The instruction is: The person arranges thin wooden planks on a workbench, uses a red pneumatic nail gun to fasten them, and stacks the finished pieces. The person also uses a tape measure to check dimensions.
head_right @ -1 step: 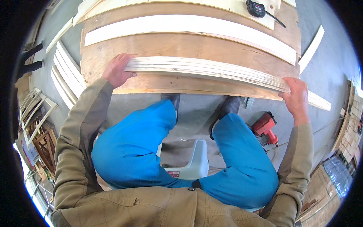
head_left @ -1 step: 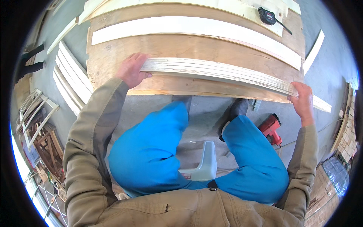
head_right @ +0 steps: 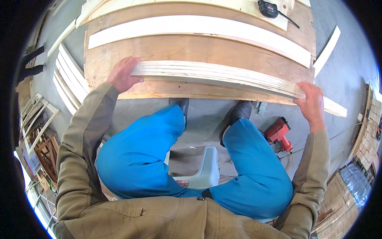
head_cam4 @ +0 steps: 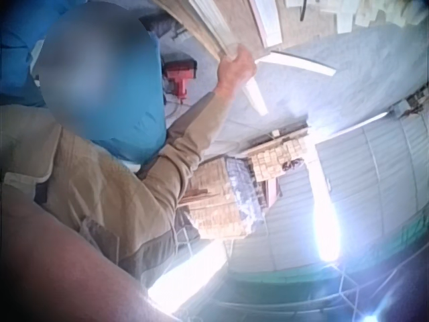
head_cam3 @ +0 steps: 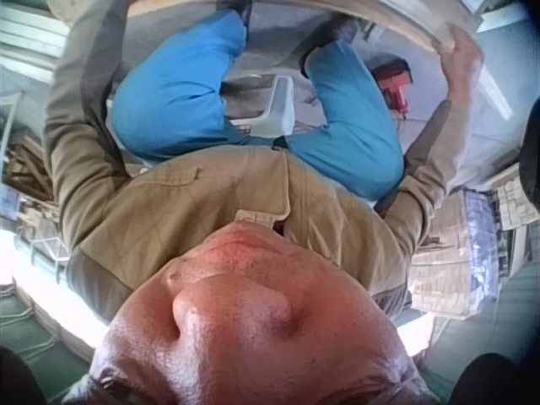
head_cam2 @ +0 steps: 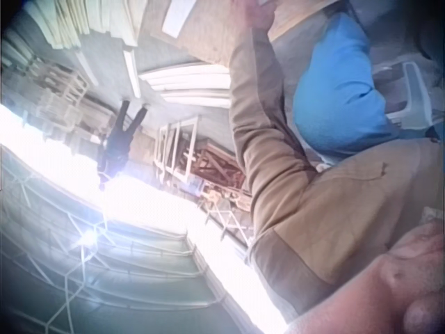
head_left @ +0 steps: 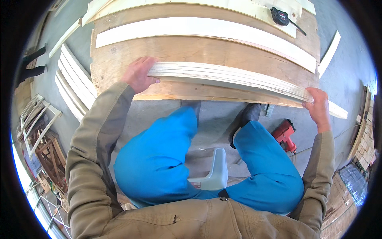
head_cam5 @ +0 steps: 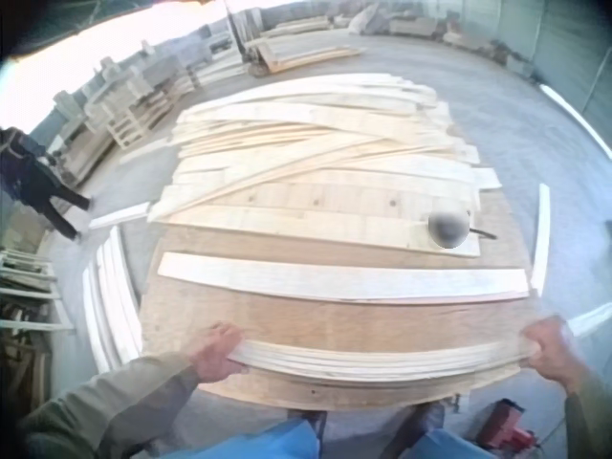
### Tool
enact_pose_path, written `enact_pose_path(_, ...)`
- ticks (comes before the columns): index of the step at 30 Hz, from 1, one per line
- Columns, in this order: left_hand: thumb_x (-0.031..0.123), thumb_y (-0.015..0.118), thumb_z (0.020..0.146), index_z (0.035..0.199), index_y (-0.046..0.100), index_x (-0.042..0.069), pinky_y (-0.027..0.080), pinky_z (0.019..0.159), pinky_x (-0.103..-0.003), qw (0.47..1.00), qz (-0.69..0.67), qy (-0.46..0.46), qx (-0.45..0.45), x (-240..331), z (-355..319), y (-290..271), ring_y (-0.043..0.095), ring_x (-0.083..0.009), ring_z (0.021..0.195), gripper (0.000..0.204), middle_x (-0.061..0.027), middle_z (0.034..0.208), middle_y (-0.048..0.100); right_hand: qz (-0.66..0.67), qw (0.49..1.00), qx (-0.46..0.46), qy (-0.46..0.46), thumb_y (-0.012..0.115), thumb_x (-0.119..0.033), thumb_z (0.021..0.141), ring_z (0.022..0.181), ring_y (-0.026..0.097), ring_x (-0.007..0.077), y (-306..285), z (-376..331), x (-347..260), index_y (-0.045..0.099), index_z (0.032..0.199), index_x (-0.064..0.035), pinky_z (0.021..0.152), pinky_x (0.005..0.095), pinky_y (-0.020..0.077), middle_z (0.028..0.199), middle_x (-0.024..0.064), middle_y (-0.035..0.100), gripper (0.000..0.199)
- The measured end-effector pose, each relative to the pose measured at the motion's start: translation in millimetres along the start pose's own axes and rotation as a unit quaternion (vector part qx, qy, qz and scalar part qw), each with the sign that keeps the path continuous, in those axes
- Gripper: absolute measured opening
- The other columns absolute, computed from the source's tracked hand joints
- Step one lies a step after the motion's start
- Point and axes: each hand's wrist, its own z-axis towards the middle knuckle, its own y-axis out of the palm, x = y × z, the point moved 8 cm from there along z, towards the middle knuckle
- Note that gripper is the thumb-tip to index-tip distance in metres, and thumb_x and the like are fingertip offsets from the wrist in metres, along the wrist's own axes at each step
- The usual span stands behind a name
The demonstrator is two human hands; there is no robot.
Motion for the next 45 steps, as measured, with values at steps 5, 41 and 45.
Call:
enact_pose_path(5, 0.015, 0.096, 0.073, 0.120, 0.064, 0.004, 0.054, 0.096, -0.047, 0.991, -0.095, -0.063, -0.074, 11, 11, -8, 0.069, -0.0379, 0.110, 0.058, -0.0187, 0.112, 0.072, 0.129, 0.984, -0.088, 0.080, 0.088, 0.001, 0.063, 0.109, 0.069, 0.0413, 27, -14, 22, 0.074, 0.119, -0.0010, 0.100, 0.0427, 0.0543, 0.115, 0.0216, 0.074, 0.058)
enact_pose_path(41, 0.017, 0.093, 0.076, 0.131, 0.073, 0.004, 0.051, 0.105, -0.041, 0.979, -0.141, -0.073, -0.125, -27, 39, 27, 0.062, -0.0309, 0.117, 0.060, -0.0104, 0.120, 0.058, 0.038, 0.980, -0.055, -0.186, 0.098, -0.026, 0.067, 0.134, 0.057, 0.0346, 47, 39, -240, 0.051, 0.149, -0.0035, 0.118, 0.0457, 0.0440, 0.142, 0.0162, 0.059, 0.097)
enact_pose_path(45, 0.029, 0.094, 0.078, 0.135, 0.072, 0.006, 0.050, 0.107, -0.042, 0.975, -0.166, -0.063, -0.137, -31, 41, 33, 0.061, -0.0324, 0.121, 0.065, -0.0126, 0.124, 0.060, 0.041, 0.982, 0.000, -0.182, 0.094, -0.019, 0.069, 0.131, 0.058, 0.0354, 57, 44, -246, 0.050, 0.148, -0.0035, 0.115, 0.0468, 0.0455, 0.140, 0.0163, 0.061, 0.092)
